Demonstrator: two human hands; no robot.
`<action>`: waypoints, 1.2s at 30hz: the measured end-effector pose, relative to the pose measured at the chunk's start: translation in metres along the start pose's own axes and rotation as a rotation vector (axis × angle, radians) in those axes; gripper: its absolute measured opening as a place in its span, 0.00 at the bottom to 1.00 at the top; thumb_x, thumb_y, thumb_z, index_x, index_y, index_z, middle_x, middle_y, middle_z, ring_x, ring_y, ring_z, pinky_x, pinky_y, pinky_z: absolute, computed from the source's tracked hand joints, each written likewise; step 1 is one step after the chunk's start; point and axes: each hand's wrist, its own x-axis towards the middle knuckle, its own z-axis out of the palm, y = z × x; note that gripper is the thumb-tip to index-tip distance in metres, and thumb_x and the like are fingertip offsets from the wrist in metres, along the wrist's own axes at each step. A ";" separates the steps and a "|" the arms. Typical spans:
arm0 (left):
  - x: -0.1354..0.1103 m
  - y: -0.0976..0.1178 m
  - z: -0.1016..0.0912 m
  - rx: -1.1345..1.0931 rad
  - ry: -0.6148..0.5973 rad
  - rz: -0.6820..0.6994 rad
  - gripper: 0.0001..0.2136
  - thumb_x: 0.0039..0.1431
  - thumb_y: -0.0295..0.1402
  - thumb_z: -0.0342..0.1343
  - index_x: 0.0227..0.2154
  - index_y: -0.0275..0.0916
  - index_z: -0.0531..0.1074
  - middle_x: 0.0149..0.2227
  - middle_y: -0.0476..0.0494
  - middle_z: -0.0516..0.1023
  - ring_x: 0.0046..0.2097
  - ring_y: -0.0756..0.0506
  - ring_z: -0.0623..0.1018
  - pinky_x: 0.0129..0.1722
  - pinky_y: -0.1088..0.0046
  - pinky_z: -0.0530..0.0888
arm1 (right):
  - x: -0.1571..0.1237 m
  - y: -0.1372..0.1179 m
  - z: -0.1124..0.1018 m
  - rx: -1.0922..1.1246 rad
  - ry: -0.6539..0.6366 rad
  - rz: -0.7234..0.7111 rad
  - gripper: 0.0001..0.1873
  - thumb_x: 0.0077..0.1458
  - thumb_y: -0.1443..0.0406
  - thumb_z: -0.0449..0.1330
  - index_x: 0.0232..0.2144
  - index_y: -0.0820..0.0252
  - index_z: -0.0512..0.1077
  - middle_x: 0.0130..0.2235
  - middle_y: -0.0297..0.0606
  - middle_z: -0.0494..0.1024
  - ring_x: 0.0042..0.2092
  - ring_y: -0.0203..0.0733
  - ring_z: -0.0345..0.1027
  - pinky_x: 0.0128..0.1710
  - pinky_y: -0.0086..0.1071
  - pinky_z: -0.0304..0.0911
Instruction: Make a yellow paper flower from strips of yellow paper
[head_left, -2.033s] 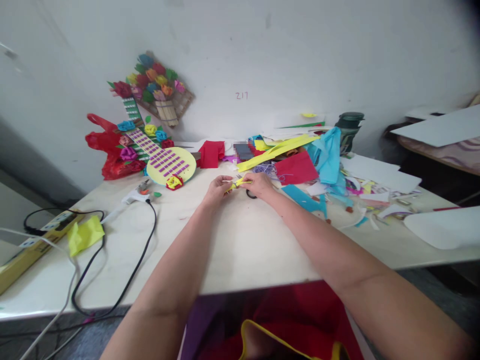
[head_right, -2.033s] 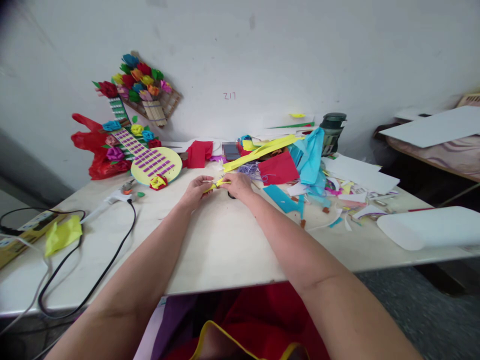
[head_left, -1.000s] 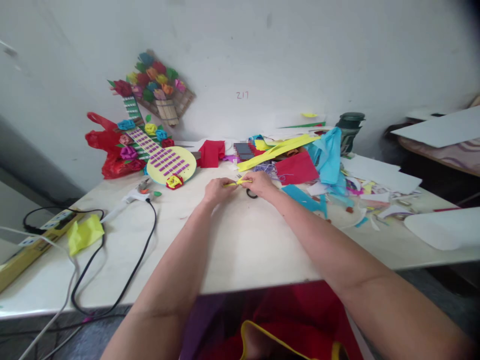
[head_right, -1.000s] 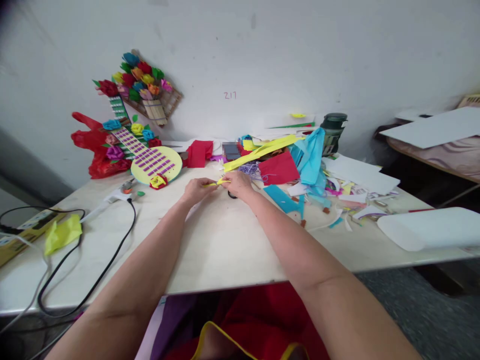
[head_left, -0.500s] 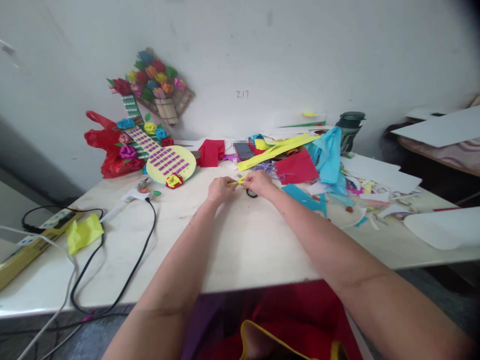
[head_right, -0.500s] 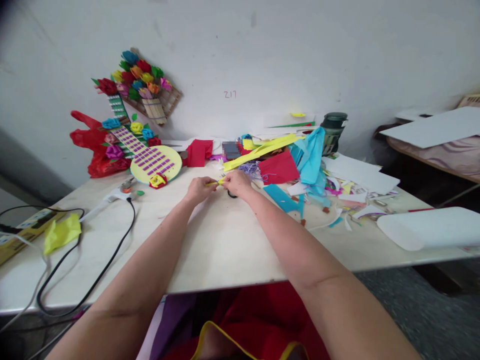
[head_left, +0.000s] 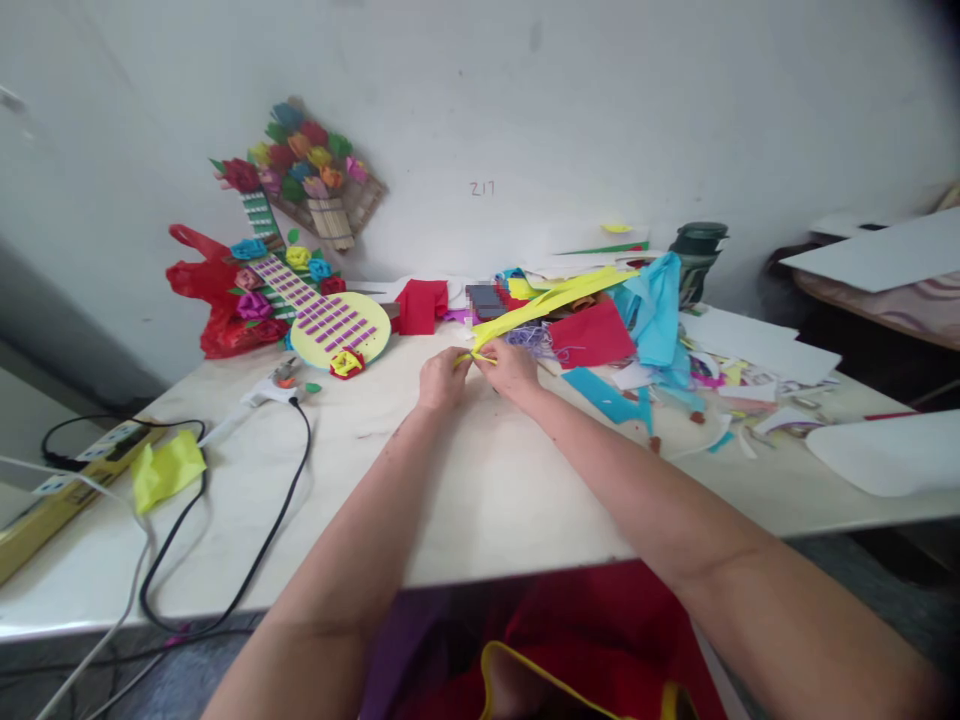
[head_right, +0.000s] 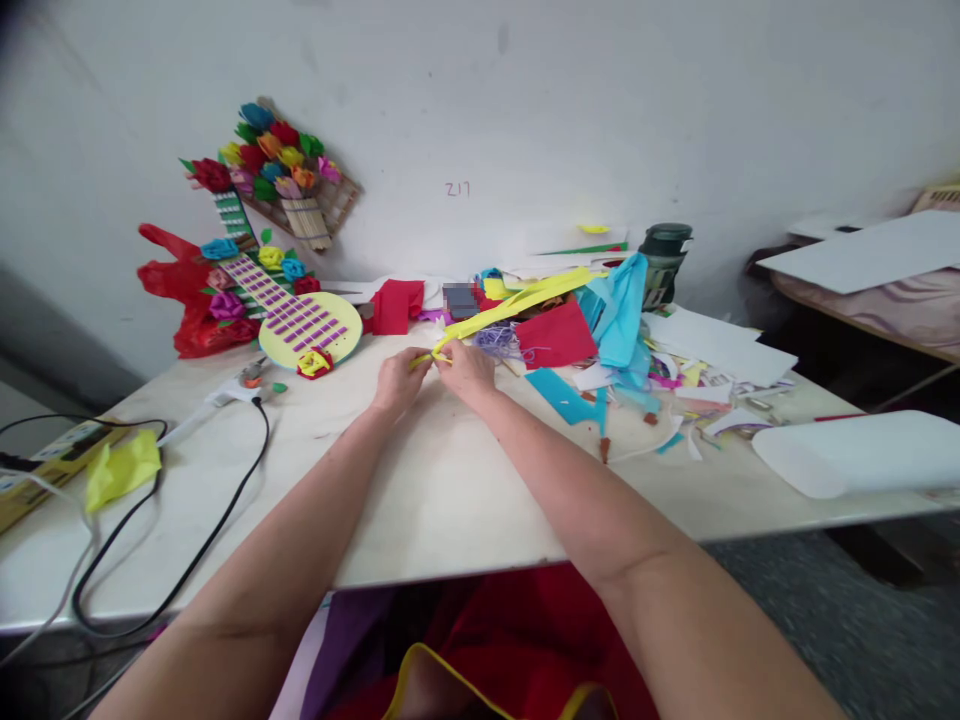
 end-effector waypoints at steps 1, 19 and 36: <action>0.001 -0.001 0.001 -0.030 -0.008 0.024 0.12 0.55 0.33 0.50 0.40 0.39 0.73 0.39 0.42 0.78 0.40 0.45 0.75 0.41 0.72 0.68 | 0.000 0.001 -0.001 -0.020 -0.006 -0.012 0.14 0.53 0.58 0.52 0.39 0.54 0.73 0.38 0.36 0.78 0.39 0.42 0.70 0.34 0.31 0.57; -0.002 0.001 0.005 -0.140 -0.155 0.028 0.14 0.56 0.30 0.47 0.43 0.36 0.72 0.35 0.41 0.78 0.33 0.48 0.75 0.38 0.74 0.70 | 0.000 0.003 -0.013 -0.283 -0.108 -0.225 0.15 0.56 0.65 0.48 0.38 0.63 0.72 0.39 0.48 0.76 0.42 0.47 0.68 0.36 0.32 0.56; -0.001 0.003 0.006 -0.069 -0.097 0.096 0.13 0.55 0.29 0.47 0.42 0.35 0.72 0.39 0.39 0.77 0.39 0.47 0.75 0.42 0.73 0.68 | 0.002 0.007 -0.011 -0.252 -0.138 -0.210 0.17 0.56 0.63 0.47 0.37 0.62 0.73 0.36 0.47 0.77 0.40 0.47 0.70 0.38 0.34 0.57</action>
